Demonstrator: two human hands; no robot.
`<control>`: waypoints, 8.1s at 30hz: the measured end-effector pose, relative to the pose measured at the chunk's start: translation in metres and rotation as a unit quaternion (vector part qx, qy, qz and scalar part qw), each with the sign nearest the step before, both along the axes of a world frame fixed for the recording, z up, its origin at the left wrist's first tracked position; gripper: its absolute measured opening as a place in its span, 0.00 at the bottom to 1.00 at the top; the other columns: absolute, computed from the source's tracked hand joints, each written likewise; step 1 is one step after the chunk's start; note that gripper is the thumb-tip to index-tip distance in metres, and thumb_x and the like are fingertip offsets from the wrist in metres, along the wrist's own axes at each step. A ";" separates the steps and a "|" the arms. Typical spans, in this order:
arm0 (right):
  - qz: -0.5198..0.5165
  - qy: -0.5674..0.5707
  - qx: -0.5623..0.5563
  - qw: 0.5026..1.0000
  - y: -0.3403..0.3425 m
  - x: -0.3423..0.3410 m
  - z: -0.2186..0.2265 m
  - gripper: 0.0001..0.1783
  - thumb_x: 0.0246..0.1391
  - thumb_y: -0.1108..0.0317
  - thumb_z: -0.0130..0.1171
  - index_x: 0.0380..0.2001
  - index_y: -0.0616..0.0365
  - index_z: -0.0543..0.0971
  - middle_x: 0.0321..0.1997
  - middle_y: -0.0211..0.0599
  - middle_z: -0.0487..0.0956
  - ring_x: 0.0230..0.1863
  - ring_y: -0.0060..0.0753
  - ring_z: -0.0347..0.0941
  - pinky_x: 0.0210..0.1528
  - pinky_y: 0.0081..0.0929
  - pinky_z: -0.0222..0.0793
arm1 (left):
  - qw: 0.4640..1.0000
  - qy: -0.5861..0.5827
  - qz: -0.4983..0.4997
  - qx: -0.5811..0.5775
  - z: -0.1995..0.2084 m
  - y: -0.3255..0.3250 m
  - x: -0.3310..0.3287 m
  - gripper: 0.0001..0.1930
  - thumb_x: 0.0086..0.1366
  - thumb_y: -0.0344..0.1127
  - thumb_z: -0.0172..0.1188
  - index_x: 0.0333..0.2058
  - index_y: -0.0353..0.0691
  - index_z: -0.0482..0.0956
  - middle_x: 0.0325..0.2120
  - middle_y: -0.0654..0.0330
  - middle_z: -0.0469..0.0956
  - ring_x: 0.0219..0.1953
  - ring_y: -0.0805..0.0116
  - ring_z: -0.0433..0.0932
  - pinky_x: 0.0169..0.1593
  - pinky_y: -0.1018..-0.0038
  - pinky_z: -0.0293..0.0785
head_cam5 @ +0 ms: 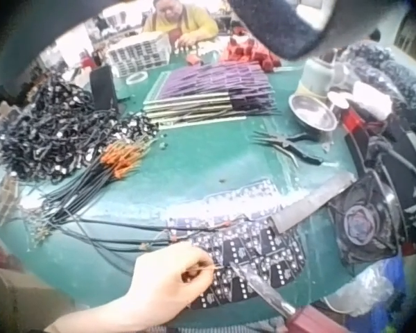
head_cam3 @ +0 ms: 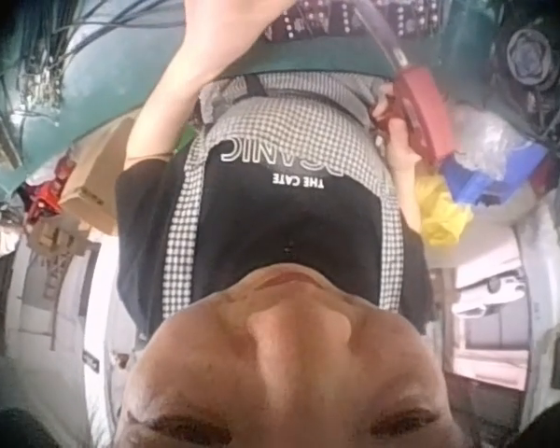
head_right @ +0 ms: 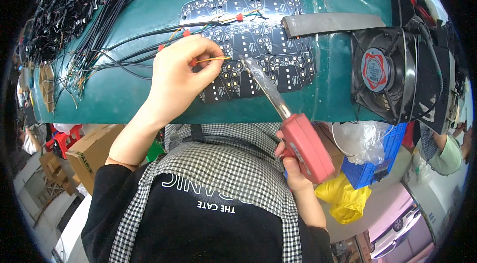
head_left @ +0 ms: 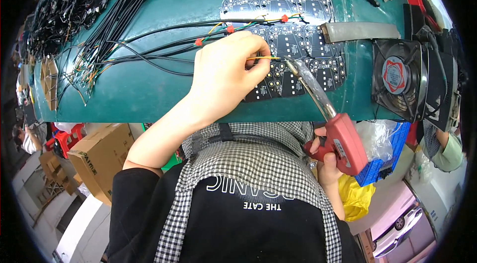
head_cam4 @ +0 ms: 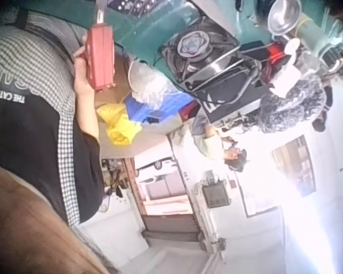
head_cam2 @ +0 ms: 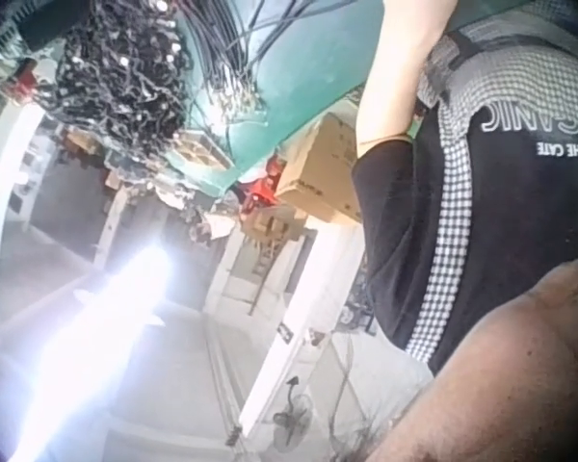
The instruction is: The person takes wires and positions them onto circuit boards, then solders the wire connections onto the boards using a soldering gun.
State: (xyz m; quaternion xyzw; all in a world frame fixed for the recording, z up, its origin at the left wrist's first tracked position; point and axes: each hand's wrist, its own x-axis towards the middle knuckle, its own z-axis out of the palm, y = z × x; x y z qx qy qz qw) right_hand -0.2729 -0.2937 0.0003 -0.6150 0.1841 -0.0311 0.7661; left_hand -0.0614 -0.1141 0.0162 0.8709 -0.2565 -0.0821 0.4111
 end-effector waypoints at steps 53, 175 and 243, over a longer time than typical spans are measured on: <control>-0.004 0.024 -0.102 0.995 0.007 0.023 0.009 0.39 0.50 0.42 0.58 0.51 0.67 0.66 0.36 0.39 0.74 0.27 0.24 0.69 0.28 0.22 0.66 | 0.997 -0.057 -0.026 0.043 -0.001 -0.003 0.008 0.03 0.50 0.26 0.59 0.25 0.36 0.74 0.18 0.61 0.71 0.23 0.70 0.70 0.28 0.76 0.68; -0.041 0.013 -0.106 0.993 -0.025 0.014 0.002 0.39 0.50 0.44 0.58 0.51 0.67 0.65 0.32 0.39 0.73 0.28 0.25 0.68 0.30 0.22 0.64 | 0.991 -0.085 -0.071 0.077 -0.001 -0.054 0.012 0.04 0.50 0.28 0.56 0.23 0.34 0.72 0.22 0.51 0.75 0.30 0.53 0.76 0.36 0.62 0.72; -0.030 0.020 -0.058 0.998 0.015 -0.018 0.010 0.44 0.44 0.38 0.61 0.52 0.66 0.64 0.42 0.46 0.73 0.26 0.28 0.68 0.28 0.24 0.67 | 0.952 -0.145 -0.250 -0.105 -0.001 0.064 -0.038 0.10 0.44 0.25 0.64 0.29 0.38 0.77 0.23 0.63 0.76 0.19 0.68 0.71 0.24 0.69 0.67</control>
